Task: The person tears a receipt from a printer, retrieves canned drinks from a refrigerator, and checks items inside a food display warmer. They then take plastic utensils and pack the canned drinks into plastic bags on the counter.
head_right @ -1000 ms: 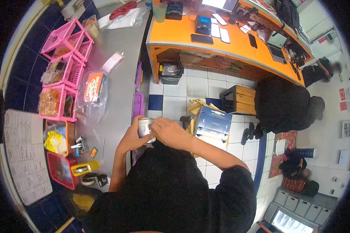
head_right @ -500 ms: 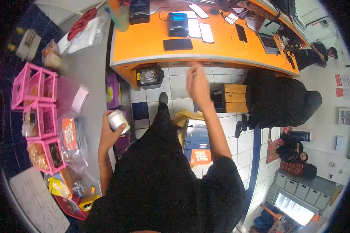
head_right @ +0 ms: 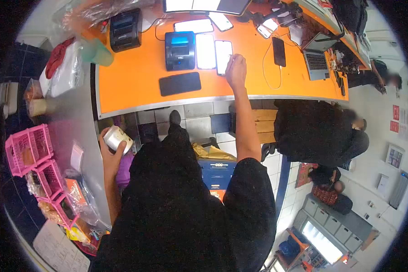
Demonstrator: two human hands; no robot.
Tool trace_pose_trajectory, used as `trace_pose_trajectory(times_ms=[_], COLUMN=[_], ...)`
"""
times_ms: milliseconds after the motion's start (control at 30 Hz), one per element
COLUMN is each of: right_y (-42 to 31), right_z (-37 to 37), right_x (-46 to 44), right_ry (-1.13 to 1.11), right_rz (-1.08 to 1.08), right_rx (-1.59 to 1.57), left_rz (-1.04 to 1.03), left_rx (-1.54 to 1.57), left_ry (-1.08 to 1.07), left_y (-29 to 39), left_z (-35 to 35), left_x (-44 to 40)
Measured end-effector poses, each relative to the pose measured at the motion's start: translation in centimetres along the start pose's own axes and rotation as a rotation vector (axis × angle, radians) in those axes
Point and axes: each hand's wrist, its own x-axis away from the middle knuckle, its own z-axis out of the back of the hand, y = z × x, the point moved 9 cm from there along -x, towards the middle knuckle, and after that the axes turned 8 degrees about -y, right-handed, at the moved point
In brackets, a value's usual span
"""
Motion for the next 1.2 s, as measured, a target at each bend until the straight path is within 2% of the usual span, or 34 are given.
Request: trace_pose_trajectory(times_ms=[100, 300, 400, 600, 767, 900, 933, 1033, 1067, 1200], right_y=[0.4, -0.1, 0.4, -0.6, 4.7, 7.1, 7.9, 8.8, 8.5, 7.5], right_z=[-1.0, -1.7, -2.5, 1.1, 2.0, 2.6, 2.7, 2.7, 2.9, 2.3], right_x=[-0.7, -1.7, -1.9, -1.6, 2.4, 6.9, 8.1, 10.2, 10.7, 11.0], right_ry=[-0.031, 0.016, -0.043, 0.095, 0.243, 0.265, 0.357, 0.247, 0.286, 0.211], right_rz=[0.007, 0.156, 0.067, 0.023, -0.238, -0.476, -0.474, -0.574, -0.544, -0.476], right_rx=[0.023, -0.008, 0.056, 0.018, -0.346, -0.507, -0.584, -0.356, -0.345, -0.367], left_rz=[0.012, 0.038, 0.048, 0.035, 0.048, 0.024, 0.031, 0.029, 0.03, 0.036], left_rx=[-0.01, -0.015, -0.007, -0.081, -0.04, -0.054, -0.065, -0.059, -0.049, -0.063], left_ry=[-0.014, -0.032, -0.037, -0.047, -0.085, -0.101, -0.103, -0.123, -0.127, -0.155], left_y=[-0.1, 0.1, 0.3, 0.9, 0.7, 0.7, 0.7, 0.2, 0.2, 0.3], left_z=[-0.6, -1.7, -2.1, -2.5, -3.4, -3.9, -4.0, -4.6, -4.8, -5.4], left_x=[-1.9, -3.8, -4.5, -5.2, -6.0, -6.4, -6.5, -6.9, -7.0, -7.3])
